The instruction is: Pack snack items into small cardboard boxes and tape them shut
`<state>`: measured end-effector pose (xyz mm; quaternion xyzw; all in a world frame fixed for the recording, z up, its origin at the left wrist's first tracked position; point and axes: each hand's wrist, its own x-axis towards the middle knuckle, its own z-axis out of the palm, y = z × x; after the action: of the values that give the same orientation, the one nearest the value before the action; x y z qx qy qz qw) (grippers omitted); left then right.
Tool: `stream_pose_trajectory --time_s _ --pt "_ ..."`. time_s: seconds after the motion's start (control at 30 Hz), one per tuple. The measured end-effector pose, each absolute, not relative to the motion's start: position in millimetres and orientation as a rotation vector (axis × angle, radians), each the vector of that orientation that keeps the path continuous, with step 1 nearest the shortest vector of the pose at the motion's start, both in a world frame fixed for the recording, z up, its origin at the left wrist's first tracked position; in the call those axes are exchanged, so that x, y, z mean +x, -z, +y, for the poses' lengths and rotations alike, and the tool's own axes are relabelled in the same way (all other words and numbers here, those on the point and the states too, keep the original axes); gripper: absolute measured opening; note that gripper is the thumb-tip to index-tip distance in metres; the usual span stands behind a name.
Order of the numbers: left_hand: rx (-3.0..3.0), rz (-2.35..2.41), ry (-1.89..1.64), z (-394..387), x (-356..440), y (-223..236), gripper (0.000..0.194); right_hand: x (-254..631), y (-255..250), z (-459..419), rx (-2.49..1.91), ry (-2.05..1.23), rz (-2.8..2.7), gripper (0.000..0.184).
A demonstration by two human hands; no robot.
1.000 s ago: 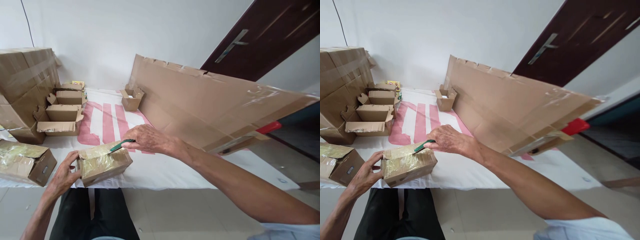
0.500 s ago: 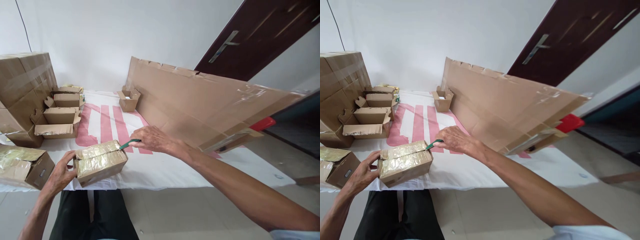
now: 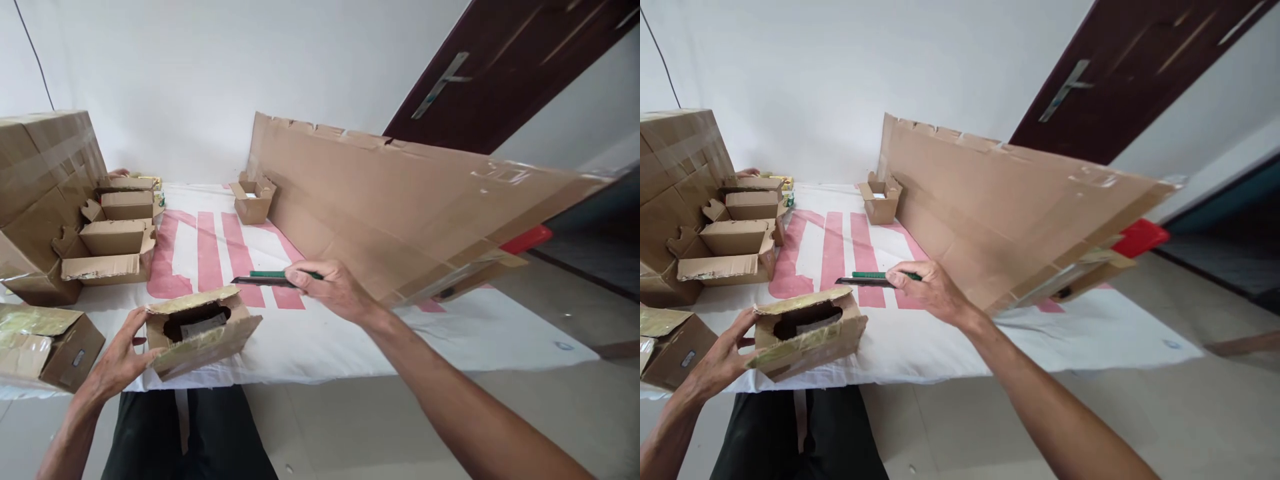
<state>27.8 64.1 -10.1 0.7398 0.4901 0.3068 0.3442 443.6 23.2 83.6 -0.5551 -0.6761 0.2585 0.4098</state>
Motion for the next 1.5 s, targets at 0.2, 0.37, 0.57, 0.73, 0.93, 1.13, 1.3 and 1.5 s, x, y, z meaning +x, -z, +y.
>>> stream_pose_trajectory --time_s 0.2,0.37,0.57,0.73,0.93,1.13,1.3,1.5 --pt "1.868 1.217 -0.742 75 27 2 0.077 413 -47 16 -1.211 -1.120 -1.275 0.068" --pt "1.920 1.229 -0.761 94 29 -1 0.078 398 -45 9 -1.140 -1.234 -1.174 0.066" --pt "1.978 1.248 -0.735 93 26 -6 0.069 393 -48 5 -1.108 -1.233 -1.247 0.065" --pt "1.983 1.233 -0.675 88 26 -11 0.067 386 -44 4 -1.048 -1.284 -1.285 0.058" --pt "1.973 1.265 -0.698 83 26 -11 0.066 377 -33 4 -0.967 -1.363 -1.250 0.059" --pt "2.026 1.225 -0.707 78 25 -21 0.069 381 -23 3 -1.013 -1.329 -1.206 0.054" --pt "2.084 1.185 -0.674 78 23 -19 0.092 393 -12 4 -1.104 -1.227 -1.115 0.052" --pt "2.147 1.191 -0.617 78 23 -14 0.110 408 36 10 -1.251 -1.156 -1.080 0.053"
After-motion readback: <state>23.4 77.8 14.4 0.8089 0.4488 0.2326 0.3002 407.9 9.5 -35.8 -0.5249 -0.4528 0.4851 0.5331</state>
